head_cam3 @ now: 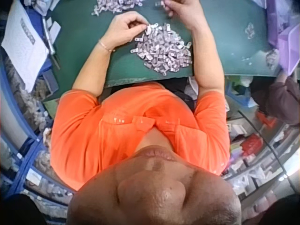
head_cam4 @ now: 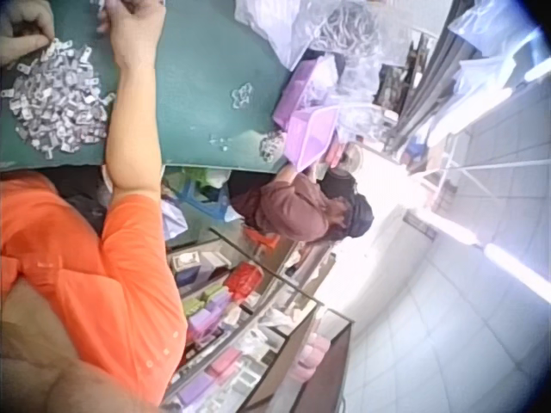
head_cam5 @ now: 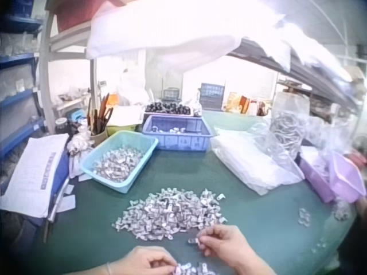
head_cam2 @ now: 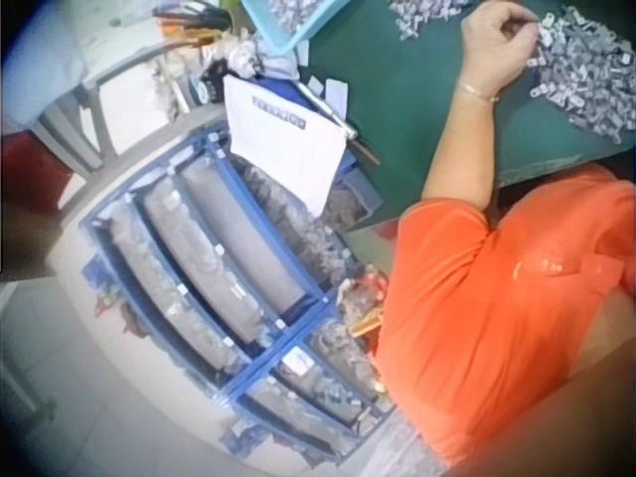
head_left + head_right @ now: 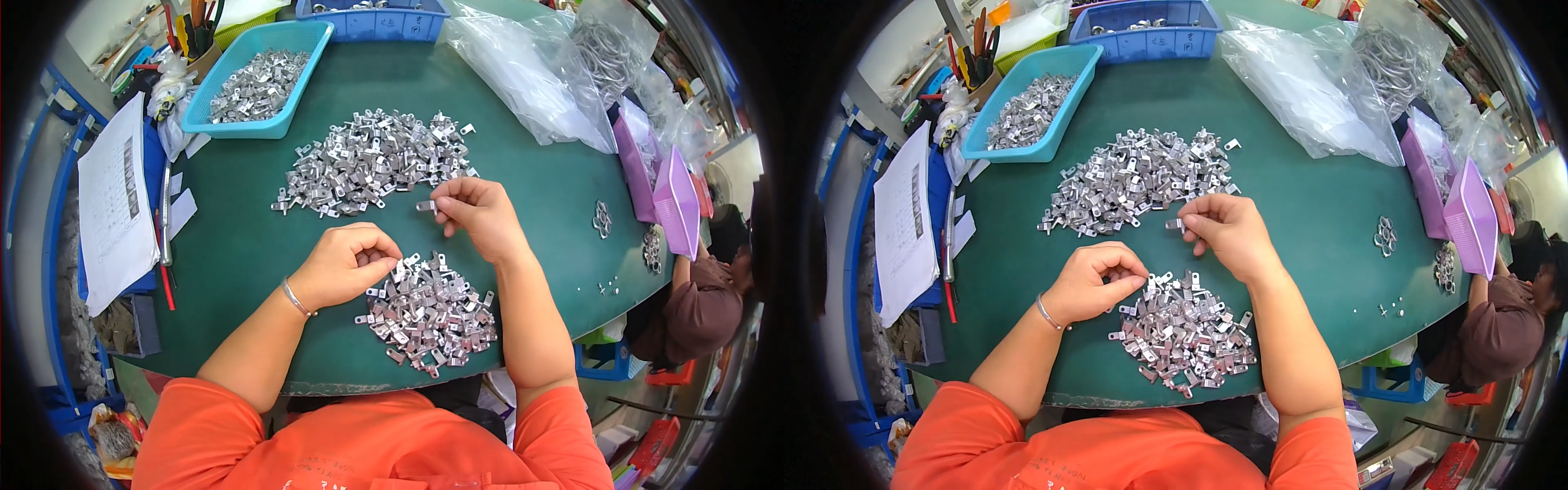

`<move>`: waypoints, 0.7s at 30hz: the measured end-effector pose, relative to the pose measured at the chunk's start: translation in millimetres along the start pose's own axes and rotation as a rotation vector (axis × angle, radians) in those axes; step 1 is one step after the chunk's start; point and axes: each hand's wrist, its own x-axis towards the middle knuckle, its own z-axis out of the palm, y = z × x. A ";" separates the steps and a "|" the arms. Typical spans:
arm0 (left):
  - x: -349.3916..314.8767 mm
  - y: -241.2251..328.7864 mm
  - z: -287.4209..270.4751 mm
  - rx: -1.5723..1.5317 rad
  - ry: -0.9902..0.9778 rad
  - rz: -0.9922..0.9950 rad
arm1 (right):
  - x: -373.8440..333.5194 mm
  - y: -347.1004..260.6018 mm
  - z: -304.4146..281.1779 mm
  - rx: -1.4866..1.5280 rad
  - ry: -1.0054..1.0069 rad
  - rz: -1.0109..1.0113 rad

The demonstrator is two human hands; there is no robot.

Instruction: The person sits at a green workbench and repeatedly picks up small metal brackets and fasteners, aligns them, and presses them together by hand. The assembled units are placed into a growing pile on the table. The person occasionally gathers the assembled pieces and transfers them into a white bag.

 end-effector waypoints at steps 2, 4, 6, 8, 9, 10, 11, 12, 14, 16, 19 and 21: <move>1.0 -1.1 1.5 -0.017 0.022 -0.021 | -1.8 3.7 -7.7 0.194 -0.053 0.029; 2.4 -1.2 7.9 -0.231 0.093 -0.043 | -4.0 2.5 -8.5 0.289 -0.116 0.033; 5.9 4.3 18.9 -0.524 0.202 -0.006 | -7.5 1.2 -7.1 0.318 -0.194 0.006; 5.7 4.9 17.1 -0.579 0.135 -0.017 | -12.3 -1.0 -3.9 0.284 -0.283 -0.046; 3.5 0.9 11.6 -0.538 0.073 -0.025 | -16.1 -9.2 -4.4 0.176 -0.363 -0.001; 1.0 -3.5 8.2 -0.501 0.010 -0.033 | -18.3 -13.4 -6.1 0.029 -0.263 -0.031; -2.0 -1.1 4.9 -0.462 -0.062 -0.031 | -18.0 -16.9 -8.7 -0.119 -0.164 -0.059; -1.6 -4.2 2.6 -0.261 -0.092 0.098 | -15.7 -17.6 -12.5 -0.266 -0.064 -0.086; -0.4 9.2 0.9 0.038 -0.124 0.226 | -3.6 -1.3 -29.5 -0.644 0.284 -0.296; 1.2 5.0 6.5 0.032 -0.083 0.198 | 2.1 10.1 -32.7 -0.774 0.312 -0.314; 3.1 0.4 7.2 0.033 -0.046 0.136 | 3.9 14.7 -21.5 -0.914 0.322 -0.368; 3.5 -2.8 5.9 0.044 -0.033 0.121 | 2.1 11.0 -23.9 -0.753 0.285 -0.215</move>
